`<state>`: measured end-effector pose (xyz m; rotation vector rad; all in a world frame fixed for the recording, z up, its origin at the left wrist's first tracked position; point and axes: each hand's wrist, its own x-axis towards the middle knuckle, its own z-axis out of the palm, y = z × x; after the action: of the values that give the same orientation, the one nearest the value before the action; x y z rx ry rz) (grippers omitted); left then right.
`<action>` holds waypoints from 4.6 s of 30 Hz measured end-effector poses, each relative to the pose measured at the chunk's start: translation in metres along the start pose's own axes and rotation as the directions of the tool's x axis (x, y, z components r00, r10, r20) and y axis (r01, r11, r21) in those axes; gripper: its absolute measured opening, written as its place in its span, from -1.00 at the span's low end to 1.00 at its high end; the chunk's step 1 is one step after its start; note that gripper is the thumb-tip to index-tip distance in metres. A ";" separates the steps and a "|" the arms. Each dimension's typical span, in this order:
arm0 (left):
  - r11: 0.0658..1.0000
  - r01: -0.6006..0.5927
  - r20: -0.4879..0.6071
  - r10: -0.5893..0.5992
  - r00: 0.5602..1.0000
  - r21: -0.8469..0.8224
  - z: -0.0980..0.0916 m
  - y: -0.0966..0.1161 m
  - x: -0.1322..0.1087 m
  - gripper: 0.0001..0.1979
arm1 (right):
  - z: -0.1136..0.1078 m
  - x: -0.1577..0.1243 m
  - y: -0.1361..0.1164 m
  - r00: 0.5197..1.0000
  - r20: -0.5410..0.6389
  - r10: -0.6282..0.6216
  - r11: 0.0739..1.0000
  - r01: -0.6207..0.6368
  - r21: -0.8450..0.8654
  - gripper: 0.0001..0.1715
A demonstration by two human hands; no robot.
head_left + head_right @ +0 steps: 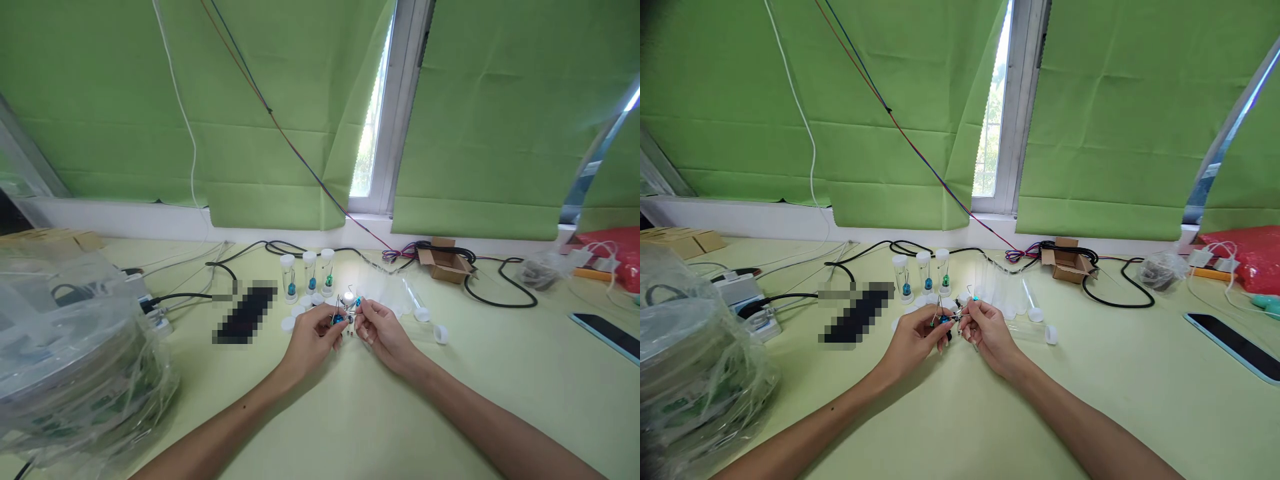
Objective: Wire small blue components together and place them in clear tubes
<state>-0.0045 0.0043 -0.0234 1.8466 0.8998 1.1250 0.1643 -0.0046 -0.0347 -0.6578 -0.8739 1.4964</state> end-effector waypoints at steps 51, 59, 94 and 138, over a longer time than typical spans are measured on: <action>0.987 0.084 -0.056 -0.093 0.994 -0.139 0.002 0.007 0.000 -0.76 | 0.006 -0.006 -0.003 0.999 -0.025 -0.031 0.999 0.030 -0.044 -0.67; 0.932 0.180 -0.017 -0.196 0.981 -0.316 0.001 0.016 0.004 -0.70 | 0.012 -0.009 -0.008 1.000 0.006 -0.022 1.000 0.022 -0.002 -0.66; 0.967 0.178 0.059 -0.170 0.984 -0.183 0.000 0.010 0.000 -0.72 | 0.001 -0.005 -0.001 0.999 0.039 -0.031 1.000 0.031 0.001 -0.69; 0.976 0.153 0.084 -0.141 0.986 -0.157 0.001 0.014 0.000 -0.67 | 0.005 -0.005 -0.005 1.000 0.017 0.021 0.998 -0.022 0.053 -0.68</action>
<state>-0.0015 -0.0025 -0.0115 1.6495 0.8616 1.0027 0.1638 -0.0103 -0.0285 -0.6179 -0.8390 1.5418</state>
